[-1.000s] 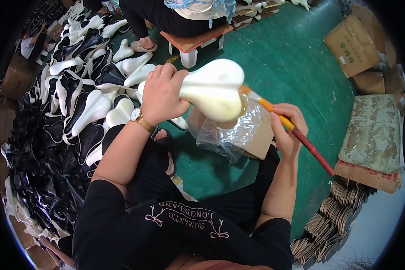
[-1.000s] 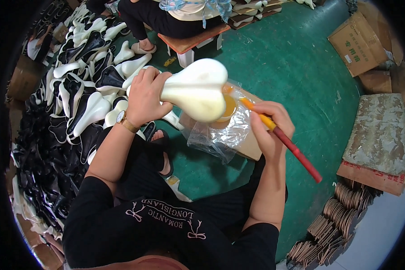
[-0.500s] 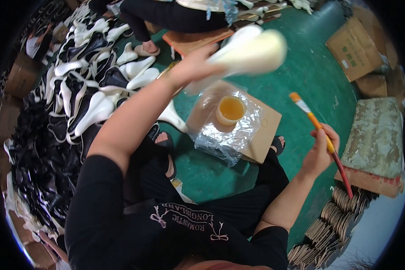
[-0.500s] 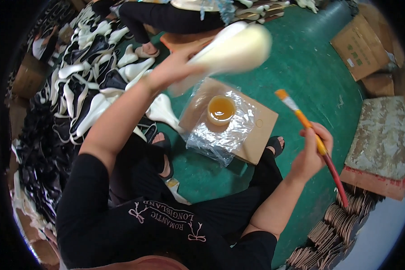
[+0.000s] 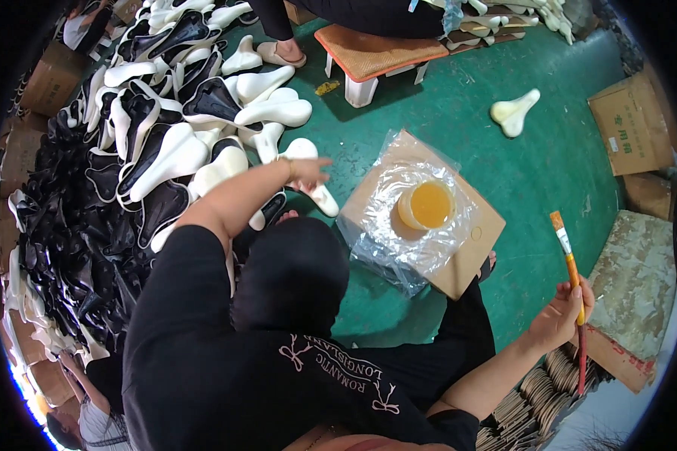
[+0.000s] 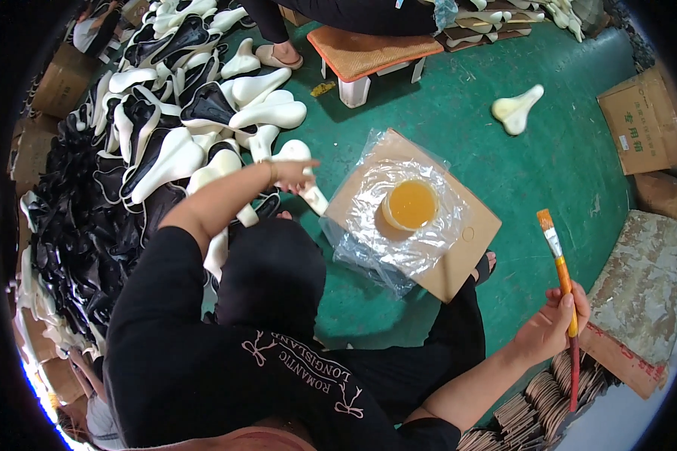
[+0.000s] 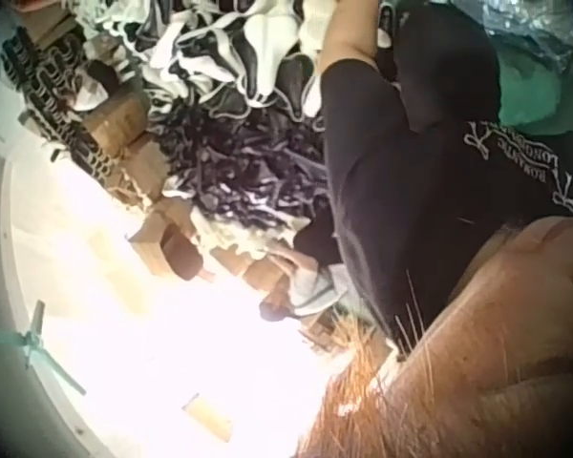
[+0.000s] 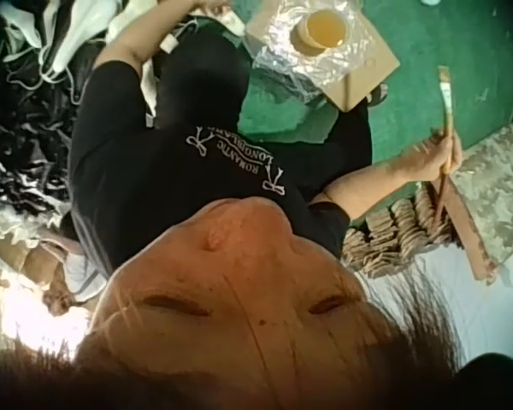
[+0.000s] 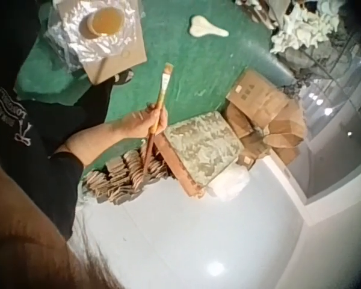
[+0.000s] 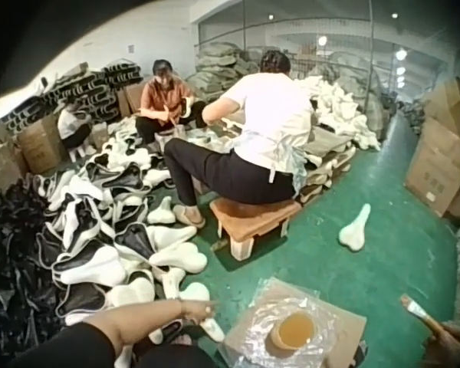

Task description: Applying adhesive to the edges of bicycle seat components using a brush.

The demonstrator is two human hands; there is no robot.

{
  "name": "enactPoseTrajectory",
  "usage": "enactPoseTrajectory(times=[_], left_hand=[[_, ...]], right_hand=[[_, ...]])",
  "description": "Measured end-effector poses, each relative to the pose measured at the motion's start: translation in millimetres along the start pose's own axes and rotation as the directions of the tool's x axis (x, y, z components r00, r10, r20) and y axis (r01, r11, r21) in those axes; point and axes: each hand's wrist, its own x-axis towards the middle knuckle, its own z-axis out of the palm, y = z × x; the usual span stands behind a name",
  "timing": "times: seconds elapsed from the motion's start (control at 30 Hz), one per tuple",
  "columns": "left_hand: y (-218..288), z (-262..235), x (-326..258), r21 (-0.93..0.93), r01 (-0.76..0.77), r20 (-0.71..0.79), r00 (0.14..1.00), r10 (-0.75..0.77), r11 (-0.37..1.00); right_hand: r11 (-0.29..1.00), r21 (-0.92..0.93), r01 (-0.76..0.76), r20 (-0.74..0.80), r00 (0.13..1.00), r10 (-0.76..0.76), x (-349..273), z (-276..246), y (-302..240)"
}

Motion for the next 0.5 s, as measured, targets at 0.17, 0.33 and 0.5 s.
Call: enactPoseTrajectory(times=[0.17, 0.33, 0.5], left_hand=[[-44, 68, 46, 0.001, 0.173, -0.021, 0.985, -0.173, 0.985], [-106, 105, 75, -0.024, -0.055, -0.437, 0.899, 0.039, 0.998], [-69, 86, 24, -0.276, -0.041, -0.544, 0.831, -0.121, 0.960]], right_hand=[[0.993, -0.073, -0.088, 0.009, 0.996, 0.089, 4, 5, 10], [0.990, -0.054, -0.127, 0.082, 0.988, 0.132, 7, 38, 25], [0.993, -0.081, -0.090, 0.069, 0.993, 0.096, -1, 44, 19]])
